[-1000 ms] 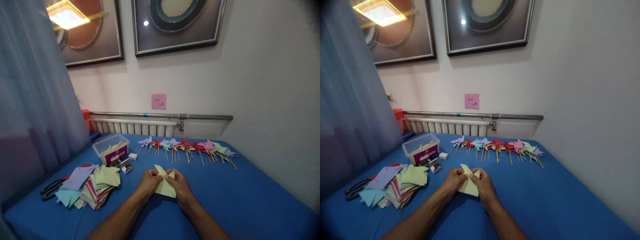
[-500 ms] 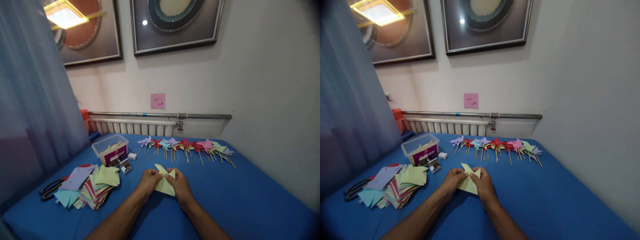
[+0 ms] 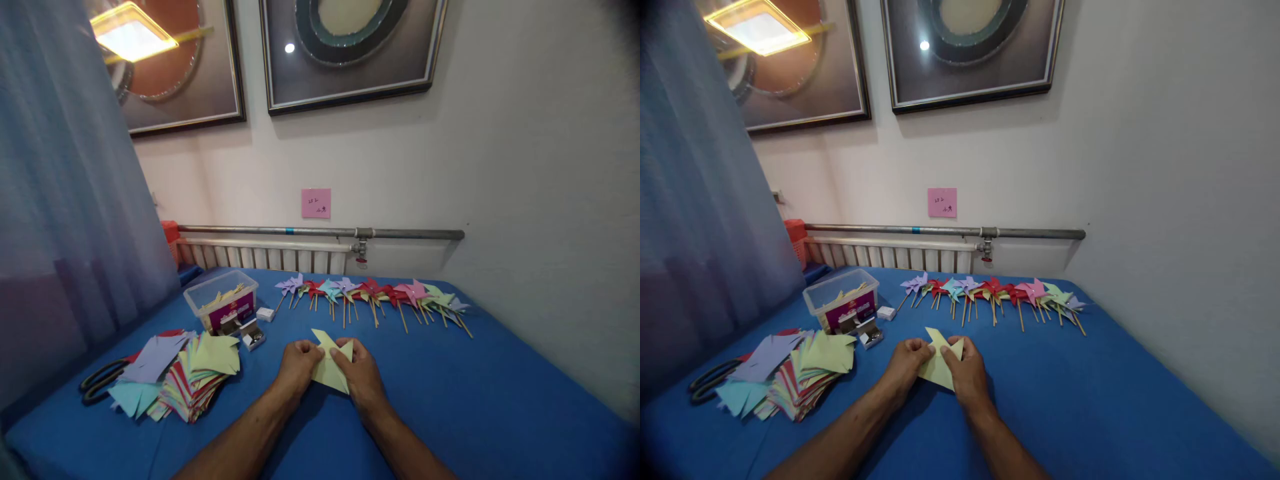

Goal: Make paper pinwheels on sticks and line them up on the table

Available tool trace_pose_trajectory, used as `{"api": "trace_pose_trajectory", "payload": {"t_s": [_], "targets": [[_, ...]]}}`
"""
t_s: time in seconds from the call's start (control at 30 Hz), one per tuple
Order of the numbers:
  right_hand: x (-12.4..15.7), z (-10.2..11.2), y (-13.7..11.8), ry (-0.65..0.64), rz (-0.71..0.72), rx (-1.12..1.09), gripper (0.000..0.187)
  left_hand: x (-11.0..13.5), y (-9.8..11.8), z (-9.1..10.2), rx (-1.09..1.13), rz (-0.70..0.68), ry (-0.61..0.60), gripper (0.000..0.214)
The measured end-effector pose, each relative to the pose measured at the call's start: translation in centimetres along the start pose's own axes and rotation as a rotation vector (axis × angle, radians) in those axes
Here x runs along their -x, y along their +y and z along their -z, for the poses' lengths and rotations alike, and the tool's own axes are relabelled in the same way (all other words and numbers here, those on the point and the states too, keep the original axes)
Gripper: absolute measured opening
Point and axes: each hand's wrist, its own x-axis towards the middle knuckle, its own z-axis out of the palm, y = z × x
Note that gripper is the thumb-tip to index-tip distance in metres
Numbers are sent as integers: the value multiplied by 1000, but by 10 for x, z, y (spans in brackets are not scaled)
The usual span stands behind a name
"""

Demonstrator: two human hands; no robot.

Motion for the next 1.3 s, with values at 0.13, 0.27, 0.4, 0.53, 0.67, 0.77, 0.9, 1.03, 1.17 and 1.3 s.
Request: {"api": "trace_pose_trajectory", "payload": {"t_s": [0.13, 0.27, 0.4, 0.53, 0.67, 0.77, 0.9, 1.03, 1.17, 1.3], "targets": [[2, 0, -1, -4, 9, 24, 39, 2, 1, -2, 23, 4, 1, 33], [4, 0, -1, -13, 8, 23, 38, 2, 1, -1, 4, 28, -16, 28], [6, -1, -2, -28, 6, 19, 39, 0, -1, 0, 1, 34, -40, 27], [7, -4, -5, -47, -18, -37, 43, -1, 0, 1, -25, 21, -39, 22], [9, -5, -9, -61, -48, -98, 47, 1, 4, 1, -28, 23, -31, 19], [10, -5, -11, -71, -64, -111, 47, 1, 4, 1, -30, 22, -28, 17], [9, -4, -10, -71, -55, -93, 49, 0, 3, 0, -15, 14, -23, 15], [9, -4, -10, -76, -29, -71, 46, 0, 3, 0, -42, 3, -20, 14], [10, -3, -15, -92, -19, -38, 41, 3, 6, -1, -82, -15, -28, 13], [12, -1, -19, -62, -13, -3, 39, 5, 7, -2, -103, 2, -40, 11]]}}
